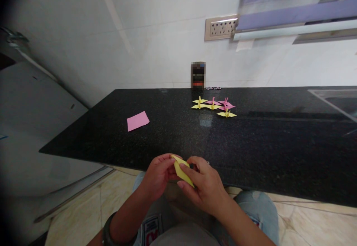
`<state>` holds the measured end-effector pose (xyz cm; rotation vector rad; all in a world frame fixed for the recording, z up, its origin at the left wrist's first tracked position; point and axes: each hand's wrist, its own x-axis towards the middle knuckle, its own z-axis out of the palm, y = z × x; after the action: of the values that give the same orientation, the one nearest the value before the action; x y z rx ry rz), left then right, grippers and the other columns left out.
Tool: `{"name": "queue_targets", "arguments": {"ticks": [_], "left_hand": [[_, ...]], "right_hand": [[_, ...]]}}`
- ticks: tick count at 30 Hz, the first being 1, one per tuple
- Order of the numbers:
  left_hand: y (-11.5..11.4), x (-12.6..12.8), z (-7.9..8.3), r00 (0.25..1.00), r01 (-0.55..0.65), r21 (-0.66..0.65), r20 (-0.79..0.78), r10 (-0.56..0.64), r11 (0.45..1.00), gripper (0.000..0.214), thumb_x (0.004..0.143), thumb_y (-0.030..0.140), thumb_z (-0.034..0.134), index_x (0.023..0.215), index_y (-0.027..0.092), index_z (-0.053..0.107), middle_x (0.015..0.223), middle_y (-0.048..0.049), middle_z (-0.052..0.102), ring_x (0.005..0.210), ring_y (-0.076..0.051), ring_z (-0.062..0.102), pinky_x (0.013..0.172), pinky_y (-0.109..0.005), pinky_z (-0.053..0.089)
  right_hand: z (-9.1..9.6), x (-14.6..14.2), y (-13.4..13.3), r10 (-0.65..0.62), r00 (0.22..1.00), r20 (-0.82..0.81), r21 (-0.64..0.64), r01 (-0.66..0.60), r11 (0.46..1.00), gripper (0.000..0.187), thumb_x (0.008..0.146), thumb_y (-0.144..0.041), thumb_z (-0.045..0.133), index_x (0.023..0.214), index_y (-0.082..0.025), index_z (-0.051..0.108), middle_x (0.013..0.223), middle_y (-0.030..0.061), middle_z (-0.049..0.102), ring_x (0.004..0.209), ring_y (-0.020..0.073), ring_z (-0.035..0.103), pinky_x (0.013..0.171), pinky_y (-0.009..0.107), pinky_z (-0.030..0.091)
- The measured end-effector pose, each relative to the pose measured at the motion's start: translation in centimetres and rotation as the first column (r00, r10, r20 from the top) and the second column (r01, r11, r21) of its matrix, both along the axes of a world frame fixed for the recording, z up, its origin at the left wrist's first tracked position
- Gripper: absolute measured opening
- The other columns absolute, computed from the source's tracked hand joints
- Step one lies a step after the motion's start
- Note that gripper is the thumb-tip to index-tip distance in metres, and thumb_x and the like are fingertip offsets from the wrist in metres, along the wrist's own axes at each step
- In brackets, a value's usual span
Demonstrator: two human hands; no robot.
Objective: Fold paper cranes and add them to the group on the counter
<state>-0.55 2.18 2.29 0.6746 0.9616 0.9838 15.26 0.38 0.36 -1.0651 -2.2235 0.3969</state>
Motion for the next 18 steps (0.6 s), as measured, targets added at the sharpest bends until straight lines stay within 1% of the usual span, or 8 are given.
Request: {"name": "queue_targets", "arguments": {"ticks": [4,8,10,12,14,15,16,18], "left_hand": [[-0.2,0.3,0.1,1.0,0.004,0.03,0.009,-0.004,1.0,0.019,0.073,0.028,0.053,0.076,0.01,0.058,0.066,-0.0045,0.061,0.059,-0.014,0.058,0.055,-0.025,0.045],[-0.4,0.5,0.0,0.998,0.009,0.064,-0.059,-0.005,0.998,0.019,0.069,0.028,0.06,0.076,0.011,0.057,0.069,-0.0034,0.061,0.059,-0.012,0.056,0.058,-0.024,0.046],[-0.3,0.6,-0.3,0.996,-0.037,0.074,-0.076,0.042,0.997,0.02,0.069,0.029,0.061,0.078,0.012,0.056,0.068,-0.0028,0.061,0.06,-0.012,0.057,0.058,-0.025,0.046],[-0.2,0.8,-0.6,0.988,-0.115,0.105,-0.092,0.124,0.988,0.02,0.07,0.03,0.059,0.08,0.013,0.056,0.069,-0.0023,0.06,0.061,-0.013,0.057,0.059,-0.025,0.047],[-0.1,1.0,-0.9,0.969,-0.201,0.154,-0.113,0.22,0.967,0.021,0.071,0.031,0.058,0.082,0.014,0.055,0.069,-0.0019,0.06,0.063,-0.013,0.057,0.059,-0.025,0.047],[-0.2,1.1,-1.0,0.958,-0.236,0.181,-0.121,0.26,0.955,0.02,0.071,0.031,0.058,0.081,0.014,0.055,0.071,-0.0021,0.06,0.064,-0.013,0.057,0.059,-0.024,0.046],[-0.2,1.3,-1.1,0.948,-0.262,0.206,-0.127,0.291,0.943,0.019,0.072,0.031,0.057,0.081,0.014,0.055,0.072,-0.0023,0.06,0.065,-0.013,0.057,0.06,-0.024,0.046],[-0.3,1.6,-1.2,0.936,-0.296,0.237,-0.122,0.331,0.925,0.018,0.072,0.03,0.057,0.079,0.014,0.055,0.074,-0.0028,0.06,0.067,-0.012,0.057,0.062,-0.024,0.046]], "right_hand": [[0.2,0.0,0.1,-0.006,1.0,-0.005,-0.018,0.005,1.0,0.038,0.077,-0.027,0.05,0.113,-0.019,0.052,0.101,0.011,0.045,0.081,0.0194,0.048,0.066,0.033,0.043],[0.5,-0.1,0.1,0.012,0.999,-0.031,-0.049,-0.013,0.999,0.038,0.076,-0.026,0.051,0.114,-0.022,0.051,0.099,0.0094,0.045,0.083,0.02,0.048,0.068,0.034,0.043],[0.4,-0.3,0.0,-0.006,0.994,-0.107,-0.076,-0.002,0.997,0.041,0.074,-0.026,0.054,0.114,-0.024,0.048,0.102,0.0089,0.044,0.086,0.0202,0.047,0.069,0.034,0.043],[0.1,-0.6,-0.2,-0.108,0.964,-0.242,-0.144,0.074,0.987,0.049,0.071,-0.025,0.058,0.117,-0.023,0.042,0.103,0.0089,0.044,0.085,0.0192,0.048,0.066,0.032,0.045],[-0.5,-1.2,-0.5,-0.27,0.888,-0.373,-0.289,0.165,0.943,0.055,0.067,-0.026,0.062,0.116,-0.02,0.038,0.097,0.0078,0.047,0.075,0.0166,0.049,0.059,0.028,0.046],[-0.7,-1.5,-0.5,-0.339,0.848,-0.408,-0.38,0.18,0.907,0.053,0.066,-0.027,0.063,0.112,-0.02,0.039,0.091,0.006,0.049,0.07,0.0151,0.049,0.055,0.026,0.045],[-1.0,-1.8,-0.6,-0.389,0.817,-0.426,-0.462,0.173,0.87,0.046,0.066,-0.027,0.063,0.106,-0.019,0.042,0.083,0.0037,0.051,0.064,0.0137,0.049,0.053,0.025,0.044],[-1.1,-2.2,-0.5,-0.435,0.773,-0.462,-0.562,0.125,0.818,0.027,0.068,-0.028,0.062,0.09,-0.018,0.048,0.072,0.0005,0.051,0.059,0.0121,0.048,0.05,0.022,0.042]]}}
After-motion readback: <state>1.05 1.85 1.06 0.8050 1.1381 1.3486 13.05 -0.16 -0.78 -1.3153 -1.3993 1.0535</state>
